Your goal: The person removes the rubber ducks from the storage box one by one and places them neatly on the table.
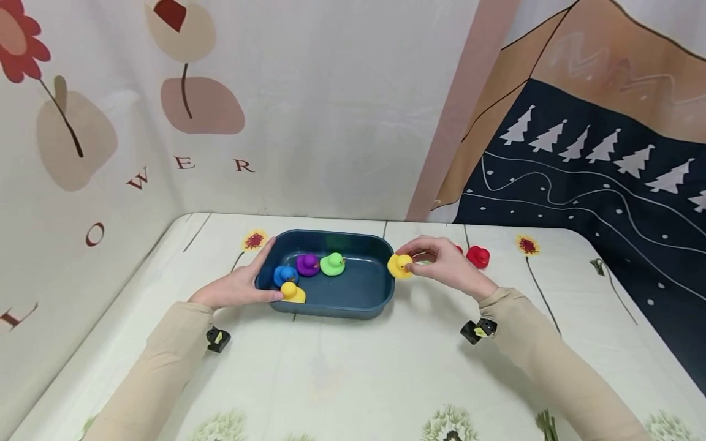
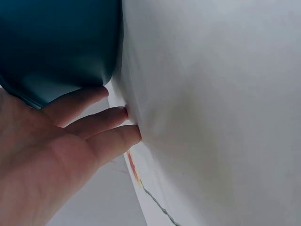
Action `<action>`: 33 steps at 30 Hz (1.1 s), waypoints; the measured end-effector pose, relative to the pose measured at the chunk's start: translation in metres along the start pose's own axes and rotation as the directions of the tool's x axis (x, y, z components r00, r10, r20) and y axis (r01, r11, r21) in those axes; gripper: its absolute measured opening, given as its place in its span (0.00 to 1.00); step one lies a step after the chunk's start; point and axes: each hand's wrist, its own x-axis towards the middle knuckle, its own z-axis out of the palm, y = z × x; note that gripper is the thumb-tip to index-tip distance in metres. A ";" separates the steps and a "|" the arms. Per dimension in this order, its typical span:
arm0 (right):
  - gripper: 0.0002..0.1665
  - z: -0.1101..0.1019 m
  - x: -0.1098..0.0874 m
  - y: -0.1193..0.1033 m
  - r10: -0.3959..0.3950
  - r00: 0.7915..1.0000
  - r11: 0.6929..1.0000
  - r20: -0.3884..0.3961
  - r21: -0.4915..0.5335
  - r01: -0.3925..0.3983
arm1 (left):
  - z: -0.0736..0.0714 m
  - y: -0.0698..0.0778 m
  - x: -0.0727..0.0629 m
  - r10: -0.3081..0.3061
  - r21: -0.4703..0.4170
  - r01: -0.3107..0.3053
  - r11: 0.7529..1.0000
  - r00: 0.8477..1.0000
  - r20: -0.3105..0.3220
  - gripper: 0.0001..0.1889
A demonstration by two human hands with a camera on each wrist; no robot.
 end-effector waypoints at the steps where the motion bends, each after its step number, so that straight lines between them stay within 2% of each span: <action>1: 0.18 -0.002 -0.001 0.001 0.002 1.000 1.000 -0.004 -0.003 -0.002 | 0.000 0.000 0.000 0.000 0.000 0.000 1.000 1.000 0.000 0.59; 14: 0.18 -0.022 -0.012 0.013 0.036 0.999 0.997 0.000 -0.072 -0.036 | 0.002 0.001 0.001 -0.001 -0.020 0.001 1.000 1.000 0.007 0.59; 22: 0.18 -0.040 -0.021 0.019 0.074 0.997 0.984 -0.016 -0.162 -0.075 | 0.001 0.000 0.000 0.015 0.004 -0.015 1.000 1.000 0.002 0.59; 33: 0.18 -0.062 -0.037 0.025 0.064 0.997 0.975 -0.041 -0.211 -0.071 | 0.000 0.001 0.000 0.006 0.005 -0.006 1.000 1.000 0.004 0.59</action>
